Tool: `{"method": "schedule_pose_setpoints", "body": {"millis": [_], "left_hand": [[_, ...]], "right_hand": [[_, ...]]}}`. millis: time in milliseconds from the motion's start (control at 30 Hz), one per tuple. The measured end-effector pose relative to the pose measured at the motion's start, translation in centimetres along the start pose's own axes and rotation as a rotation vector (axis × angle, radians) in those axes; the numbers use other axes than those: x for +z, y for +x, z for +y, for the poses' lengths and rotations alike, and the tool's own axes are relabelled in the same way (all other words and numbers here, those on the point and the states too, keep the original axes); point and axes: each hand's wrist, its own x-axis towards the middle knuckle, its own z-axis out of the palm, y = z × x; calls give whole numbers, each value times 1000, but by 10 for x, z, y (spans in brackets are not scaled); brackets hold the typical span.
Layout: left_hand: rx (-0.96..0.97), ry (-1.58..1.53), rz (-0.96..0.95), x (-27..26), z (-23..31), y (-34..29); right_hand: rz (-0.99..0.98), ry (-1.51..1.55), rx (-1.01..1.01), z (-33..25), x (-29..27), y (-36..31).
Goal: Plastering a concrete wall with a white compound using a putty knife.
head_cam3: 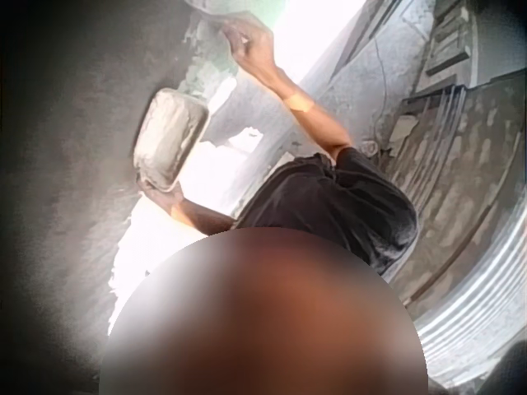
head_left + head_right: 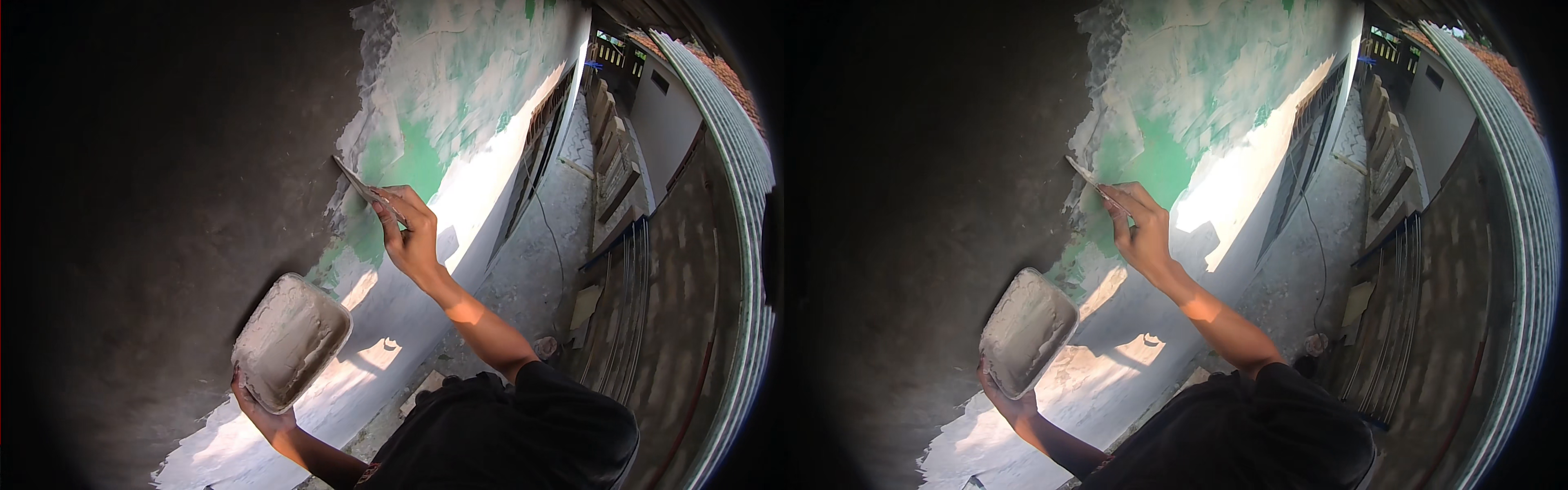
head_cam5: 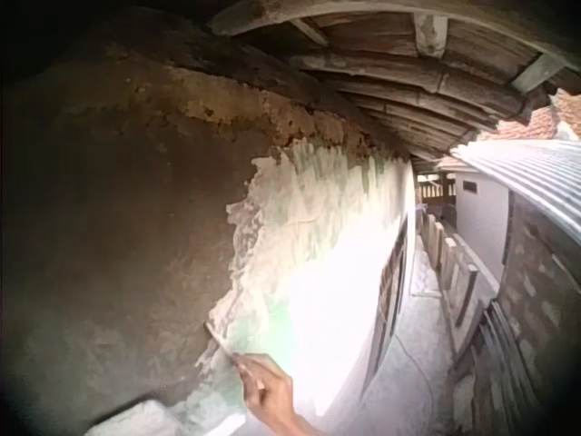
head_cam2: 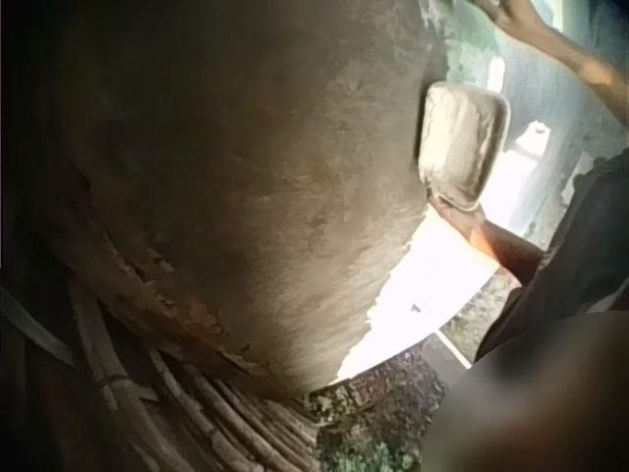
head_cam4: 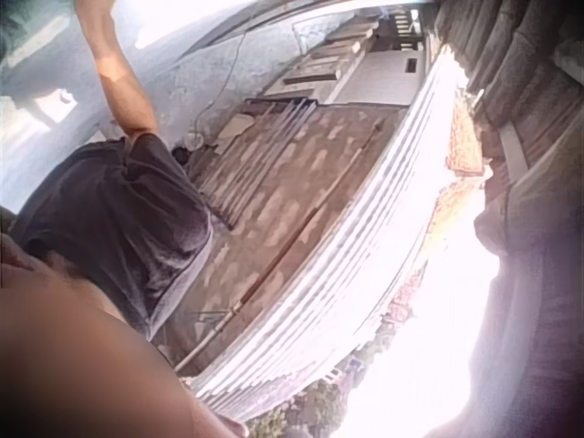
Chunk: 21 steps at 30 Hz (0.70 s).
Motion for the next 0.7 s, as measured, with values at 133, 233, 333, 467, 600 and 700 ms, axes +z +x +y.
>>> {"method": "schedule_pose_setpoints", "body": {"millis": [133, 233, 333, 467, 600, 700], "left_hand": [[-28, -12, -13, 4, 5, -1], [-20, 9, -64, 3, 4, -2], [-65, -11, -85, 7, 3, -7], [-65, -10, -49, 9, 2, -12], [-37, 2, -69, 9, 1, -11], [-74, -10, -60, 6, 2, -11]], "right_hand": [[-60, 107, 139, 4, -34, -4], [261, -78, 214, 35, -61, 21], [309, -227, 161, 63, -57, 21], [281, -339, 84, 61, 12, -16], [148, -277, 138, 29, 43, -60], [29, -97, 82, 10, 23, -77]]}}
